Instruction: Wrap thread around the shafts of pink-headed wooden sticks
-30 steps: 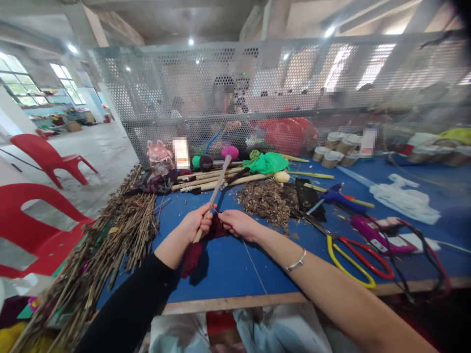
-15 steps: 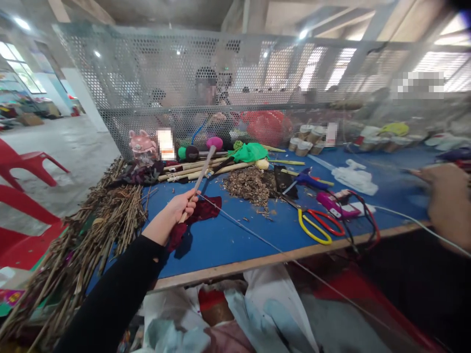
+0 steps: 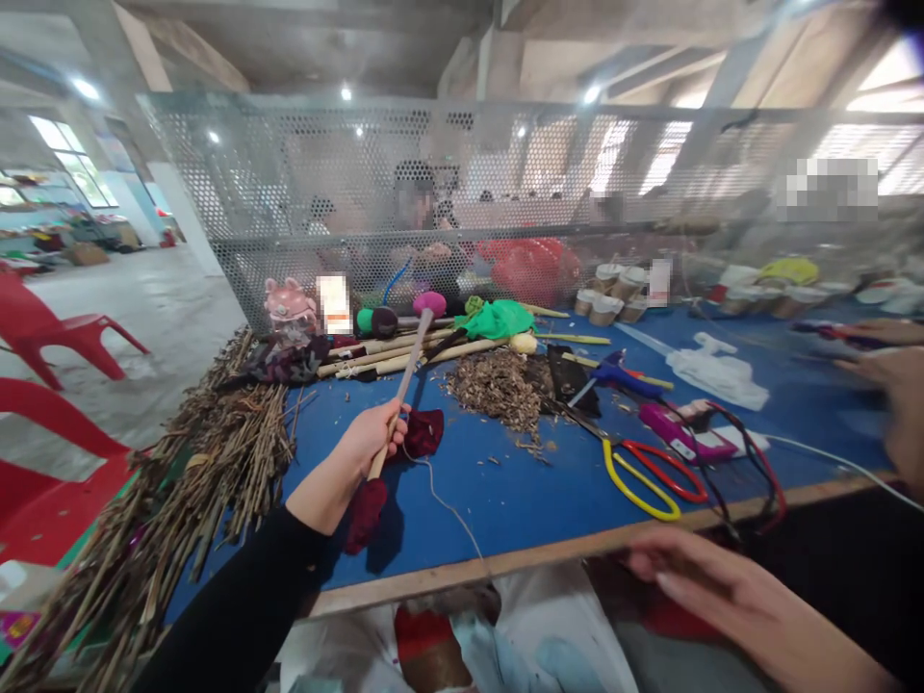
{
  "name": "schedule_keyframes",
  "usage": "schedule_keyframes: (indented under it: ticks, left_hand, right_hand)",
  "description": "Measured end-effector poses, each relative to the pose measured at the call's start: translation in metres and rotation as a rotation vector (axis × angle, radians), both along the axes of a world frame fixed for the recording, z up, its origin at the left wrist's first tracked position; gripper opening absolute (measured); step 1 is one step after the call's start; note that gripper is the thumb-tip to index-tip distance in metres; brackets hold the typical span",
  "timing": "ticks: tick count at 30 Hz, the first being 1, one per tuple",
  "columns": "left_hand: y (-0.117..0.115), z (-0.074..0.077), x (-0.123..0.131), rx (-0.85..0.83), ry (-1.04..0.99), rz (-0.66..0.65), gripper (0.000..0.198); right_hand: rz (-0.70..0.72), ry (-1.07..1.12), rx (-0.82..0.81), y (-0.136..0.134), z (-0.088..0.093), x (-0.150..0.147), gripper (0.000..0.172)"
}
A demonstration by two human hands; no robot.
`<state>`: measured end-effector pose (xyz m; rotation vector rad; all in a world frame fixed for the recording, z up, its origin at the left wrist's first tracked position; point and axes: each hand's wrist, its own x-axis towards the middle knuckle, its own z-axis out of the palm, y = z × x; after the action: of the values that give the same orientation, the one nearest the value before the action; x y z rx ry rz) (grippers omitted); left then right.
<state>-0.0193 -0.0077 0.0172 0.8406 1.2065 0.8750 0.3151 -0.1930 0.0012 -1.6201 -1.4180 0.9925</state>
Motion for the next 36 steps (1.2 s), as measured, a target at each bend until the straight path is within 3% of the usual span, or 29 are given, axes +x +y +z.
schedule_keyframes:
  ticks: [3,5,7,10,13,16,19,21,26,29,33,36]
  left_hand:
    - [0.000,-0.007,0.003,0.059,0.041,-0.009,0.025]
    - [0.002,-0.012,0.002,0.072,0.037,-0.012,0.027]
    - [0.004,-0.017,0.001,0.090,0.056,-0.018,0.030]
    - [0.005,-0.019,-0.001,0.157,0.140,-0.031,0.039]
    - [0.003,-0.017,-0.001,0.213,0.208,-0.036,0.039]
    - [0.002,-0.016,0.000,0.249,0.253,-0.028,0.036]
    - [0.003,-0.019,0.001,0.254,0.191,0.002,0.037]
    - [0.004,-0.022,0.002,0.236,0.116,0.027,0.042]
    - [0.001,-0.018,0.009,0.022,-0.142,0.071,0.046]
    - [-0.004,-0.009,0.013,-0.053,-0.239,0.089,0.043]
    - [-0.017,-0.002,0.011,0.020,-0.047,-0.032,0.043]
    - [-0.027,-0.005,0.009,0.105,0.062,-0.071,0.039]
  right_hand:
    - [0.250,0.326,0.014,0.078,0.025,-0.073,0.041]
    - [0.271,0.466,0.059,0.131,0.031,-0.129,0.049]
    - [0.257,0.613,-0.043,0.174,0.027,-0.176,0.053]
    - [0.445,0.735,-0.242,0.210,0.012,-0.219,0.047]
    - [0.517,0.733,-0.320,0.217,0.000,-0.225,0.049]
    - [0.373,0.632,-0.373,0.214,-0.001,-0.215,0.052]
    - [0.267,0.561,-0.394,0.211,0.003,-0.205,0.034]
    - [0.316,0.590,-0.381,0.209,0.003,-0.202,0.017]
    - [0.567,0.736,-0.450,0.212,-0.006,-0.201,0.030]
    - [0.610,0.832,-0.460,0.216,-0.009,-0.201,0.030]
    - [0.535,0.838,-0.392,0.216,-0.010,-0.198,0.031]
    - [0.515,0.752,-0.386,0.212,-0.011,-0.194,0.032]
